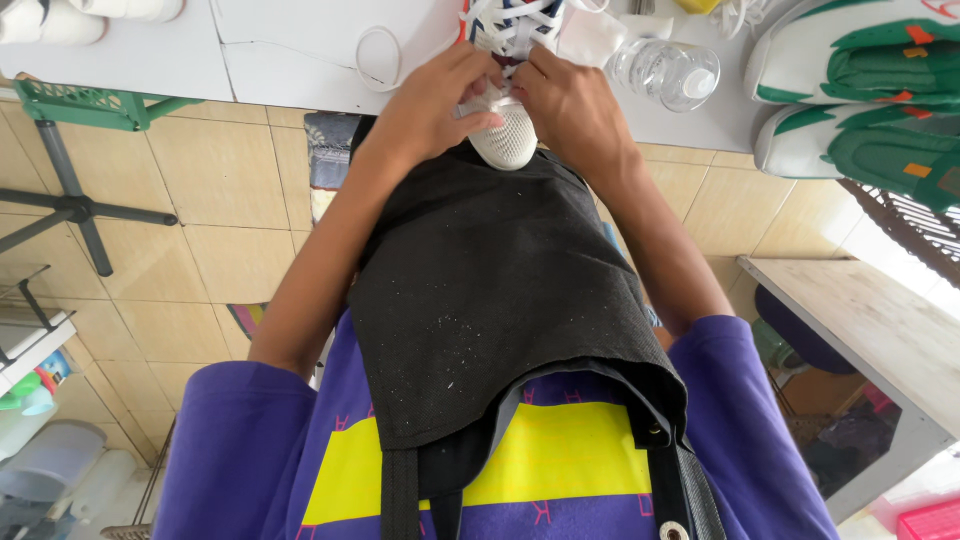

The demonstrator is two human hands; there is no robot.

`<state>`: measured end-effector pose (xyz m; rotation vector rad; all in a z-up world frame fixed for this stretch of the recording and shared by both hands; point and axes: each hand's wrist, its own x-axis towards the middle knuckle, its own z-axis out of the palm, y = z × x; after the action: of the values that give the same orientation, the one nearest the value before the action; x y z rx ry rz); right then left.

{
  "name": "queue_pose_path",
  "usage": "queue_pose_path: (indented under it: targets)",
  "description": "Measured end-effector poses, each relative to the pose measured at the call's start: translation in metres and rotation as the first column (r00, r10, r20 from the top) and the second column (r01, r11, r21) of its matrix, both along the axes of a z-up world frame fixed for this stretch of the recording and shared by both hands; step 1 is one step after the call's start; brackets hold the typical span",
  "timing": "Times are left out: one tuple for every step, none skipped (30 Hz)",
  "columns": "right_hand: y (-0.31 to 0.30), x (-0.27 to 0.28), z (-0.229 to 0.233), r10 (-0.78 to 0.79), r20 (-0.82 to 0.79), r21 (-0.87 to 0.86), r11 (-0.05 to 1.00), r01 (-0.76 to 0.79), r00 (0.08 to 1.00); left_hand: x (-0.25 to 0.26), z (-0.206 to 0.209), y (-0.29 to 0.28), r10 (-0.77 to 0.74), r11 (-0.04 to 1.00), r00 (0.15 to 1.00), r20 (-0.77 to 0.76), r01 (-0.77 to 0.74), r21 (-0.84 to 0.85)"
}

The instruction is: The person laces a white athletic shoe with blue and red accents, threading the white laces through the eyelets and tying them. The shoe is placed on a white table surrounded by other footwear and cleaning supplies.

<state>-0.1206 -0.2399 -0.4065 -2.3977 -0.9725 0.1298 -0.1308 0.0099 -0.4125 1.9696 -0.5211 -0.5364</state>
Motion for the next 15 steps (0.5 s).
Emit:
queue_pose_path:
  targets:
    - [0.003, -0.002, 0.002, 0.048, 0.135, -0.164, 0.986, -0.026, 0.99, -0.002, -0.004, -0.001, -0.008, 1.0, 1.0, 0.007, 0.008, -0.003]
    - [0.005, -0.004, 0.004, 0.116, 0.261, -0.325, 0.945, -0.026, 0.958, -0.003, -0.009, -0.003, -0.015, 1.0, 1.0, 0.014, 0.016, -0.006]
    - [0.001, -0.004, 0.006, 0.118, 0.259, -0.328, 0.944, -0.027, 0.959, -0.003, -0.006, -0.003, -0.015, 1.0, 1.0, 0.014, 0.015, -0.009]
    - [-0.004, -0.005, 0.008, 0.131, 0.22, -0.279, 0.958, -0.066, 0.967, -0.003, -0.003, -0.004, -0.018, 1.0, 0.999, 0.029, 0.019, -0.005]
    - [-0.006, -0.004, 0.01, 0.149, 0.182, -0.223, 0.969, -0.107, 0.972, -0.002, 0.001, -0.002, -0.018, 1.0, 0.999, 0.046, 0.018, 0.004]
    - [-0.006, -0.004, 0.009, 0.154, 0.182, -0.223, 0.968, -0.112, 0.971, -0.002, -0.003, -0.002, -0.013, 1.0, 0.999, 0.047, 0.013, 0.005]
    - [-0.008, -0.005, 0.008, 0.111, 0.137, -0.166, 0.982, -0.088, 0.984, 0.0, -0.007, -0.003, -0.029, 0.999, 0.998, 0.062, 0.027, 0.033]
    - [-0.009, -0.005, 0.007, 0.07, 0.088, -0.11, 0.992, -0.06, 0.994, 0.001, -0.011, -0.004, -0.045, 0.997, 0.996, 0.076, 0.04, 0.061]
    - [-0.01, -0.007, 0.005, 0.076, 0.088, -0.109, 0.992, -0.067, 0.993, 0.002, -0.008, -0.003, -0.038, 0.998, 0.996, 0.076, 0.033, 0.062]
    - [-0.011, -0.008, 0.003, 0.022, -0.01, 0.014, 1.0, -0.022, 1.0, 0.004, -0.005, -0.003, -0.043, 0.997, 0.996, 0.081, 0.037, 0.075]
    - [-0.012, -0.011, 0.001, -0.025, -0.112, 0.13, 0.991, 0.04, 0.993, 0.005, -0.002, -0.003, -0.053, 0.995, 0.995, 0.086, 0.045, 0.086]
    - [-0.01, -0.014, -0.001, -0.023, -0.112, 0.129, 0.991, 0.038, 0.993, 0.006, -0.004, -0.001, -0.051, 0.995, 0.995, 0.086, 0.043, 0.085]
    - [-0.01, -0.015, -0.003, -0.055, -0.116, 0.149, 0.986, 0.072, 0.992, 0.01, -0.006, 0.0, -0.086, 0.993, 0.991, 0.106, 0.076, 0.094]
    - [-0.009, -0.016, -0.005, -0.087, -0.12, 0.169, 0.98, 0.107, 0.989, 0.013, -0.007, 0.001, -0.121, 0.989, 0.985, 0.125, 0.108, 0.104]
    - [-0.01, -0.018, -0.004, -0.085, -0.119, 0.168, 0.98, 0.104, 0.989, 0.015, -0.006, 0.0, -0.119, 0.989, 0.985, 0.127, 0.106, 0.102]
